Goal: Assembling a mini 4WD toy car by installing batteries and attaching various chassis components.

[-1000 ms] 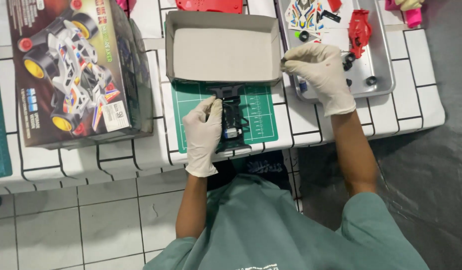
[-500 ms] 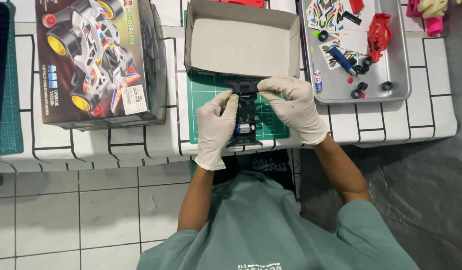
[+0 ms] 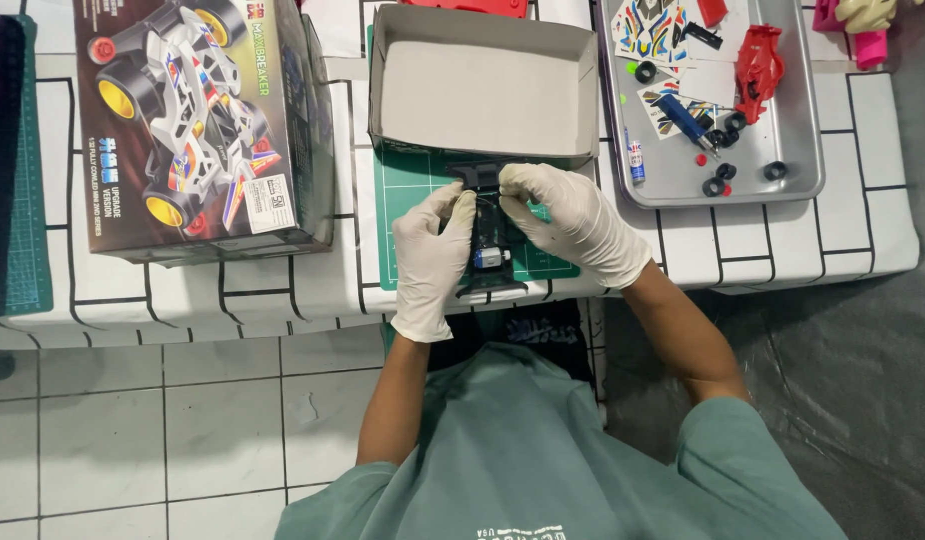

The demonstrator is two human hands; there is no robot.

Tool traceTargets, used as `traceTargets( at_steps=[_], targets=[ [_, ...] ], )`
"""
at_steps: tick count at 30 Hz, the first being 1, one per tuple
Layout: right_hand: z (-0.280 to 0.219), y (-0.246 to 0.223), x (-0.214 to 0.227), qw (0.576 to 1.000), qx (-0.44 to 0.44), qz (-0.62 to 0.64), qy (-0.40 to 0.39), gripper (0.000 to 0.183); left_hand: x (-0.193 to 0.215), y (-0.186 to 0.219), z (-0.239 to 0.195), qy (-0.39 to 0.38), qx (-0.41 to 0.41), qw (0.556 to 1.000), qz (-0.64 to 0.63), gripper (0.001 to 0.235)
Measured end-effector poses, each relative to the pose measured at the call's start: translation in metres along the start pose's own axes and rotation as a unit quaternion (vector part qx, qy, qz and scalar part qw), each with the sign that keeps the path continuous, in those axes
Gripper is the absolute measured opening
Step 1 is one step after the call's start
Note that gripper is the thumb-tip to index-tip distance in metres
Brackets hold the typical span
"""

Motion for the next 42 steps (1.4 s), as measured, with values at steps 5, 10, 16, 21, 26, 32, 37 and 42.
traceTargets(
  at_steps=[5,10,16,21,26,32,37,42],
  targets=[
    [0.005,-0.013,0.003,0.997,0.011,-0.053,-0.063,0.008,-0.004,-0.002,0.001,-0.010,-0.011,1.000,-0.004,0.019],
    [0.002,-0.037,0.007,0.974,0.075,-0.103,-0.190,0.034,-0.007,-0.007,0.000,-0.028,-0.015,0.999,0.008,0.018],
    [0.001,0.004,-0.016,0.972,0.038,-0.172,-0.157,0.020,-0.006,-0.005,-0.002,-0.014,-0.011,1.000,0.016,0.018],
    [0.001,0.025,-0.023,0.974,0.036,-0.167,-0.151,0.015,-0.007,-0.012,-0.002,-0.019,-0.006,1.000,0.011,0.019],
    [-0.009,0.035,-0.028,0.966,0.129,-0.223,-0.029,0.012,-0.007,-0.013,-0.001,-0.019,-0.005,1.000,0.007,0.018],
    [-0.009,-0.004,-0.012,0.970,0.148,-0.179,-0.076,0.011,-0.008,-0.016,-0.002,-0.022,-0.009,1.000,0.016,0.018],
    [-0.005,0.016,-0.032,0.985,0.080,-0.004,-0.150,0.035,-0.011,0.000,-0.004,-0.025,-0.004,0.999,0.026,0.019],
    [-0.017,0.015,-0.013,0.994,0.093,-0.017,0.058,0.036,-0.008,-0.016,-0.004,-0.008,0.008,1.000,0.024,0.015]
  ],
)
Point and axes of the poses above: each hand's wrist, its own z-axis towards the middle knuckle, its own x-axis out of the back of the hand, y = z × x, the point moved 6 cm from there along z, towards the middle knuckle, and after that the axes turned 15 degrees about -y, right-handed, at the moved point
